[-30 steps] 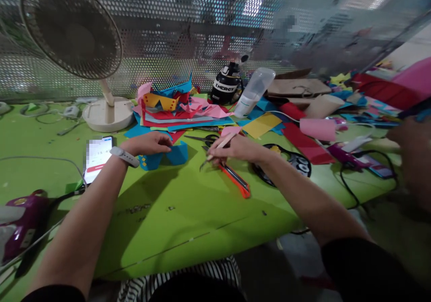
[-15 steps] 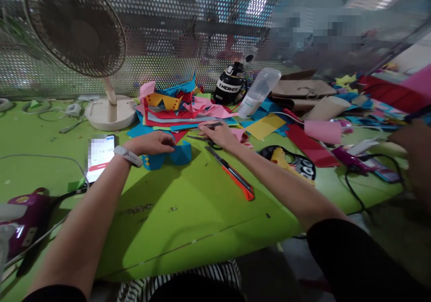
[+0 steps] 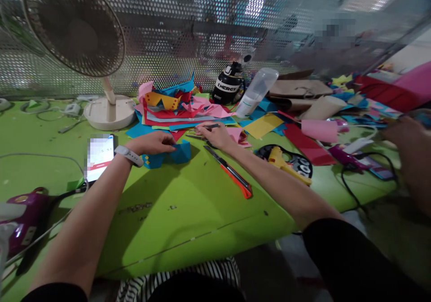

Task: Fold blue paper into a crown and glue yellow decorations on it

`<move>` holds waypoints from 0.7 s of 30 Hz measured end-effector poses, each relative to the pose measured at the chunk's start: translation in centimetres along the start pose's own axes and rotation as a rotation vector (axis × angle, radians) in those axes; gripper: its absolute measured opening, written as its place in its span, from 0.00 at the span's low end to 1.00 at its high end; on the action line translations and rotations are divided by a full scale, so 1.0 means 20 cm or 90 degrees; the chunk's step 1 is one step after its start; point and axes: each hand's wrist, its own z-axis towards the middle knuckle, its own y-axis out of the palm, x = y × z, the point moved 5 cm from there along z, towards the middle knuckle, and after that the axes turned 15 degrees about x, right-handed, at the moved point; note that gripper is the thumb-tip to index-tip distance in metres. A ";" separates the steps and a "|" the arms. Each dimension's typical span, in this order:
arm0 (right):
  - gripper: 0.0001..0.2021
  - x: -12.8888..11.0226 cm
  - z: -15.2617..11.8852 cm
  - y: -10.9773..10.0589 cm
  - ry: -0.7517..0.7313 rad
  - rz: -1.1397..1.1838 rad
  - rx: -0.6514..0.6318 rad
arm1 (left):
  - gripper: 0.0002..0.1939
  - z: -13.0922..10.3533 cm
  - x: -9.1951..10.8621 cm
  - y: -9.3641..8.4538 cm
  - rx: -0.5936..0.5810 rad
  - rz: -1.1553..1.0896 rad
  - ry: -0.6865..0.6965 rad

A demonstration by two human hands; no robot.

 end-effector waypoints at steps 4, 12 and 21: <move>0.14 0.05 0.01 0.00 0.040 0.034 -0.003 | 0.19 0.00 0.01 0.01 0.003 -0.001 0.002; 0.16 0.06 0.01 -0.01 0.006 0.001 -0.005 | 0.18 0.00 0.01 0.00 0.001 -0.004 -0.006; 0.14 -0.02 -0.04 0.01 -0.027 0.052 -0.016 | 0.20 0.01 -0.01 0.01 -0.005 -0.002 -0.014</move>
